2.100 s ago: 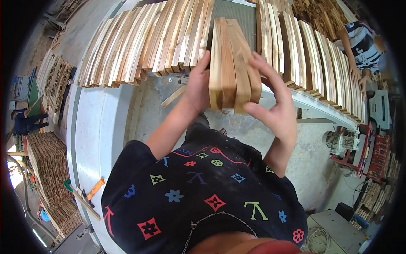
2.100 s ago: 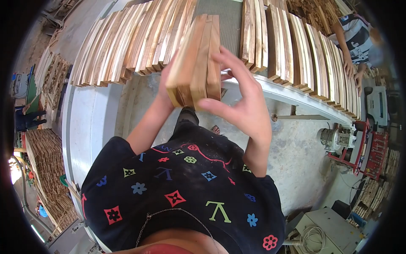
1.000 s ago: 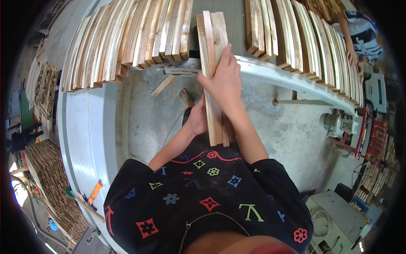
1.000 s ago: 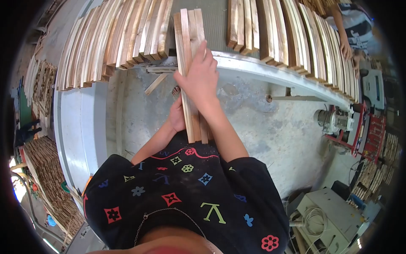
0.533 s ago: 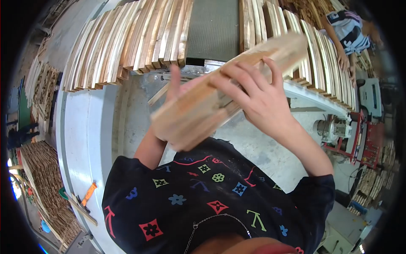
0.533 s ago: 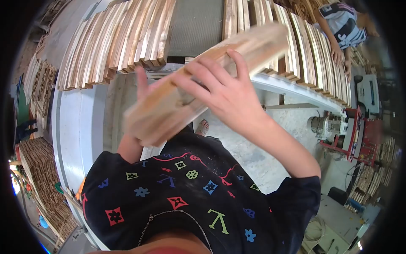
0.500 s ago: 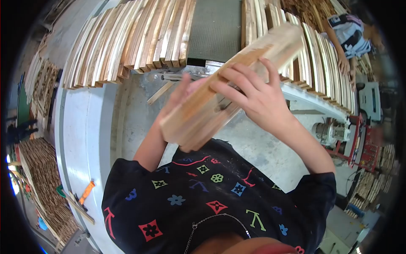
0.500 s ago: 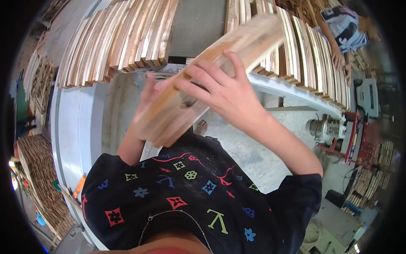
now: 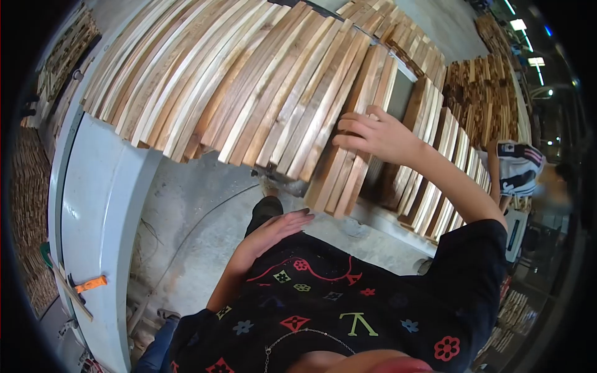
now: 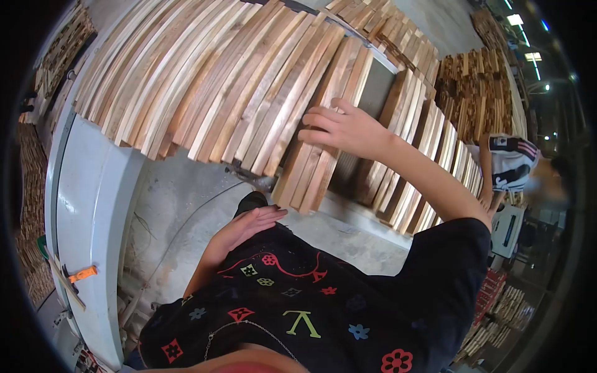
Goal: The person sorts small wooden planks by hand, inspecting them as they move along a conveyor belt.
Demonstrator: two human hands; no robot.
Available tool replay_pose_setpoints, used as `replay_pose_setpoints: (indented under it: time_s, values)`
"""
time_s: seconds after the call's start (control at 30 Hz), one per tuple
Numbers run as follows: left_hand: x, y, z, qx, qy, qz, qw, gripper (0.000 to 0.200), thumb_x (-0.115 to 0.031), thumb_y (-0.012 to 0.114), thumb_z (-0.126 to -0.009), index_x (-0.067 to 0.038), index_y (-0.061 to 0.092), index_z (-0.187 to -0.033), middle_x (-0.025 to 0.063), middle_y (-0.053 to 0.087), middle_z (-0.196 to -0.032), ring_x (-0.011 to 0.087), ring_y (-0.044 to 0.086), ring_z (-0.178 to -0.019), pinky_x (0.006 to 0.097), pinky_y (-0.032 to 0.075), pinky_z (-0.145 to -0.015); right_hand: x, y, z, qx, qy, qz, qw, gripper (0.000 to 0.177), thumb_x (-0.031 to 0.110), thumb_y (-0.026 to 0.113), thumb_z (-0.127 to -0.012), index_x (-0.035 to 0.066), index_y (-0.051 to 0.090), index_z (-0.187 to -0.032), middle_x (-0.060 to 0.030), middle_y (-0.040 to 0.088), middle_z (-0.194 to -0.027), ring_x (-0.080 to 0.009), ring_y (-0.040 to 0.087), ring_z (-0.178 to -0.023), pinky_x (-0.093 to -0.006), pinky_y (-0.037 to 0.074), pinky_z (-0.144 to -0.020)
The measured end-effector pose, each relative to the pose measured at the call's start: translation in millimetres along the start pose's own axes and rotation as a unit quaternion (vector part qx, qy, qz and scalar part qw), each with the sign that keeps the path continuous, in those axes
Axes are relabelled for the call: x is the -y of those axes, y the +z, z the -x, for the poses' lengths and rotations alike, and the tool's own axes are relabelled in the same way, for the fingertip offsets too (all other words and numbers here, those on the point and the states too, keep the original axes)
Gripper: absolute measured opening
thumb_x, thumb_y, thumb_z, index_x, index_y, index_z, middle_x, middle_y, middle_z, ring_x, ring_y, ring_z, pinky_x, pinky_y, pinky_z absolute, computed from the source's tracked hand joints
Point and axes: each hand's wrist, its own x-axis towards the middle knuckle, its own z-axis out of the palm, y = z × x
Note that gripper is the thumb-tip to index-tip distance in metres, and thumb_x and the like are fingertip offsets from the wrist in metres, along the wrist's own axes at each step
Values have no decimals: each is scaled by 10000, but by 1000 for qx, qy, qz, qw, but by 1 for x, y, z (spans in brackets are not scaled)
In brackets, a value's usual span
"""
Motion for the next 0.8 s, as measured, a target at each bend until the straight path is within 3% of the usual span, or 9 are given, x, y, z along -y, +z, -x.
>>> replay_pose_setpoints:
  time_s: [0.2, 0.33, 0.37, 0.47, 0.53, 0.6, 0.63, 0.73, 0.8]
  values:
    - [-2, -28, -23, -58, -82, -114, 988, 541, -395, 428, -1062, 14, 489, -1411, 124, 530, -1417, 189, 453, -1346, 294, 307, -1137, -4, 40, 23, -33, 168, 3, 985, 677, 226, 676, -829, 207, 413, -1452, -57, 380, -1533, -284, 380, -1400, -481, 311, -1155]
    - [-20, -13, -43, -29, -177, -169, 969, 520, -409, 457, -1051, 12, 569, -1336, 96, 605, -1303, 153, 525, -1223, 249, 367, -1063, 14, 55, 11, -66, 484, -146, 860, 663, -48, 494, -846, -33, 301, -1480, -307, 278, -1533, -413, 302, -1437, -528, 285, -1153]
    - [-22, -11, -48, -26, -197, -204, 959, 520, -417, 463, -1048, 15, 578, -1314, 92, 612, -1276, 149, 534, -1192, 253, 383, -1042, 16, 64, 14, -106, 457, -124, 874, 715, -76, 505, -796, -94, 262, -1467, -393, 252, -1491, -470, 404, -1350, -523, 368, -1086]
    - [-27, 1, -62, -11, -240, -298, 924, 513, -432, 472, -1042, 18, 598, -1254, 74, 628, -1199, 132, 551, -1102, 262, 423, -977, 20, 39, 10, -28, 582, -370, 723, 788, -83, 537, -756, -108, 217, -1476, -401, 215, -1498, -510, 519, -1202, -522, 437, -1002]
    - [-38, 19, -69, 9, -253, -356, 900, 495, -432, 468, -1044, 8, 605, -1223, 54, 631, -1152, 115, 548, -1046, 261, 437, -934, 29, 72, 21, -156, 547, -310, 762, 864, -60, 573, -747, -101, 153, -1500, -404, 408, -1355, -506, 595, -1038, -520, 484, -909]
    - [-30, 24, -73, -7, -259, -364, 895, 512, -463, 483, -1031, 17, 631, -1130, 52, 644, -1050, 114, 562, -970, 268, 458, -870, 29, 53, 21, -112, 577, -400, 703, 911, -35, 594, -764, -86, 96, -1525, -369, 546, -1239, -501, 593, -1031, -517, 458, -938]
    - [-29, 25, -76, -2, -268, -372, 888, 517, -466, 481, -1031, 20, 635, -1120, 51, 649, -1032, 113, 567, -958, 267, 463, -862, 35, 76, 24, -192, 549, -331, 743, 835, 21, 618, -794, -66, 202, -1513, -302, 644, -1048, -471, 604, -1012, -517, 466, -904]
    - [-39, 35, -80, 13, -266, -401, 876, 537, -474, 472, -1033, 30, 644, -1099, 44, 660, -979, 113, 583, -899, 267, 476, -832, 35, 43, 34, -136, 561, -356, 735, 727, 86, 648, -815, -31, 350, -1468, -273, 649, -1058, -448, 612, -1007, -487, 461, -933]
    - [-41, 28, -77, 9, -267, -421, 867, 540, -474, 467, -1035, 31, 644, -1107, 38, 662, -987, 110, 584, -892, 265, 478, -833, 49, 43, 56, -174, 594, -199, 760, 591, 224, 661, -830, 14, 495, -1357, -221, 577, -1263, -405, 544, -1179, -495, 435, -988]
